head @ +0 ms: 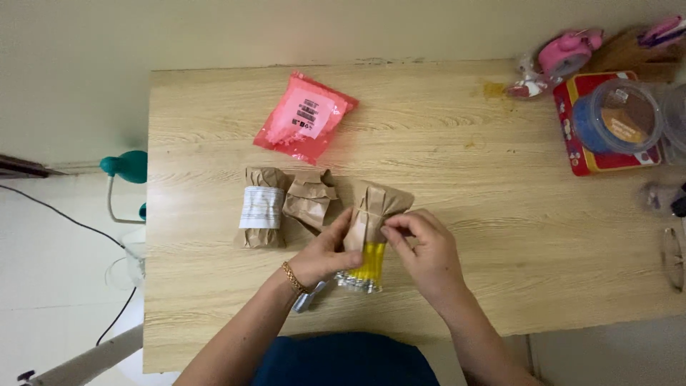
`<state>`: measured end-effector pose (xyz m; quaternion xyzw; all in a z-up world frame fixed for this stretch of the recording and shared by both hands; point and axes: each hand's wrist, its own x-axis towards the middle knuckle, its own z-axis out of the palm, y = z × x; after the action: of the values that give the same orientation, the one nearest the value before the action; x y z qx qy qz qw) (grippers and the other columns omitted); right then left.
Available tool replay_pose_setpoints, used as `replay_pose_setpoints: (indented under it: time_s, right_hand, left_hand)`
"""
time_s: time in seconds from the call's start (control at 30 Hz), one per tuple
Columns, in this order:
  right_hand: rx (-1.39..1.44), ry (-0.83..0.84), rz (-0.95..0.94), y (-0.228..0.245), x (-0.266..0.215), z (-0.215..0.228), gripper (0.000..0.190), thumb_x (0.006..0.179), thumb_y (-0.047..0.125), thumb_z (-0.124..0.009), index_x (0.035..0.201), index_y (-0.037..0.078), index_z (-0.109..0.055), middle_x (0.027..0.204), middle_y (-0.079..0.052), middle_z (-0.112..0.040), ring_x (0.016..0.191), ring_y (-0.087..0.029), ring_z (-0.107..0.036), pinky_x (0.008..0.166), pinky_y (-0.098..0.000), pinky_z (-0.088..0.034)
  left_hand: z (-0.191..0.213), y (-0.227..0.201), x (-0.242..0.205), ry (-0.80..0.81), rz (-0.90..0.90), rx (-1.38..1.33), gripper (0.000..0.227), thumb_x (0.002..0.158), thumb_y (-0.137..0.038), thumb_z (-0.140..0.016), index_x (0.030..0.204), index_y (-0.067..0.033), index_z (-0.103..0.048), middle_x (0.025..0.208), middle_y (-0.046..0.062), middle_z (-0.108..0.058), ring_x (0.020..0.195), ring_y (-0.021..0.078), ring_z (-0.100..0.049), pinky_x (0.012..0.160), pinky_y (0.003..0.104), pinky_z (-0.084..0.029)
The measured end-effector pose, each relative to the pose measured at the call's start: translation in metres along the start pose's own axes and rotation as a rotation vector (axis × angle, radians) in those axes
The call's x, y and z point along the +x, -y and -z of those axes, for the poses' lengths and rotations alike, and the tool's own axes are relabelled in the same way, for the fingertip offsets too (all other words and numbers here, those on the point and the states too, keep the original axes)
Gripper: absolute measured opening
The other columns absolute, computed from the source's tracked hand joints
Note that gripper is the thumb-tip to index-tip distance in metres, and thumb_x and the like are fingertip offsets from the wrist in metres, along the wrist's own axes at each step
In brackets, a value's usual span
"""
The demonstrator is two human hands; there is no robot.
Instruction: The person places bundles of wires into a plastic bag, seals the bag, and then unwraps several components from brown paper and white padding material.
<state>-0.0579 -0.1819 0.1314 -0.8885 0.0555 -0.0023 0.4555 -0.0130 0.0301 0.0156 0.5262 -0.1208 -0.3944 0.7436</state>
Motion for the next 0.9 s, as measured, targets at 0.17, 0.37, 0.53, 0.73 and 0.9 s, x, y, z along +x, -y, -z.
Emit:
replay_pose_setpoints:
  time_s: [0.17, 0.37, 0.53, 0.73, 0.9]
  right_hand:
    - [0.018, -0.097, 0.065, 0.003, -0.004, -0.007, 0.011, 0.090, 0.013, -0.075, 0.098, 0.006, -0.073, 0.096, -0.005, -0.073, 0.084, -0.014, -0.074, 0.066, -0.0259, -0.064]
    - [-0.052, -0.089, 0.133, 0.006, 0.002, -0.006, 0.014, 0.089, 0.013, -0.076, 0.100, 0.004, -0.072, 0.092, -0.005, -0.073, 0.076, -0.014, -0.073, 0.063, -0.0274, -0.059]
    - [-0.085, 0.036, 0.134, 0.008, 0.002, -0.005, 0.014, 0.089, 0.013, -0.077, 0.099, 0.005, -0.074, 0.090, -0.006, -0.073, 0.077, -0.015, -0.072, 0.066, -0.0283, -0.058]
    - [-0.241, -0.104, 0.319, 0.015, 0.002, -0.011, 0.013, 0.089, 0.015, -0.075, 0.100, 0.007, -0.074, 0.090, -0.006, -0.072, 0.073, -0.019, -0.071, 0.063, -0.0297, -0.058]
    - [-0.472, -0.033, 0.401, 0.006, 0.008, -0.011, 0.013, 0.087, 0.017, -0.075, 0.092, 0.007, -0.068, 0.091, -0.008, -0.070, 0.075, -0.024, -0.070, 0.062, -0.0361, -0.057]
  left_hand:
    - [-0.009, -0.012, 0.006, -0.058, 0.143, -0.618, 0.085, 0.096, -0.044, -0.066, 0.157, 0.0012, -0.027, 0.138, 0.018, -0.058, 0.124, 0.0250, -0.060, 0.106, 0.035, -0.049]
    - [-0.018, -0.020, -0.002, -0.116, 0.164, -0.304, 0.066, 0.092, -0.028, -0.074, 0.145, 0.0018, -0.046, 0.130, 0.011, -0.063, 0.116, 0.0178, -0.062, 0.100, 0.032, -0.052]
    - [-0.028, -0.033, 0.000, -0.259, 0.221, -0.134, 0.060, 0.082, -0.023, -0.079, 0.131, 0.0009, -0.053, 0.113, 0.009, -0.072, 0.101, 0.0174, -0.071, 0.091, 0.032, -0.058]
    - [-0.032, -0.030, 0.007, -0.343, 0.129, 0.115, 0.057, 0.083, -0.023, -0.081, 0.128, 0.0003, -0.054, 0.112, 0.008, -0.072, 0.098, 0.0131, -0.069, 0.087, 0.030, -0.058]
    - [-0.032, -0.024, 0.004, -0.330, 0.153, 0.221, 0.051, 0.082, -0.022, -0.080, 0.123, 0.0010, -0.058, 0.102, 0.010, -0.076, 0.089, 0.0148, -0.073, 0.080, 0.031, -0.060]
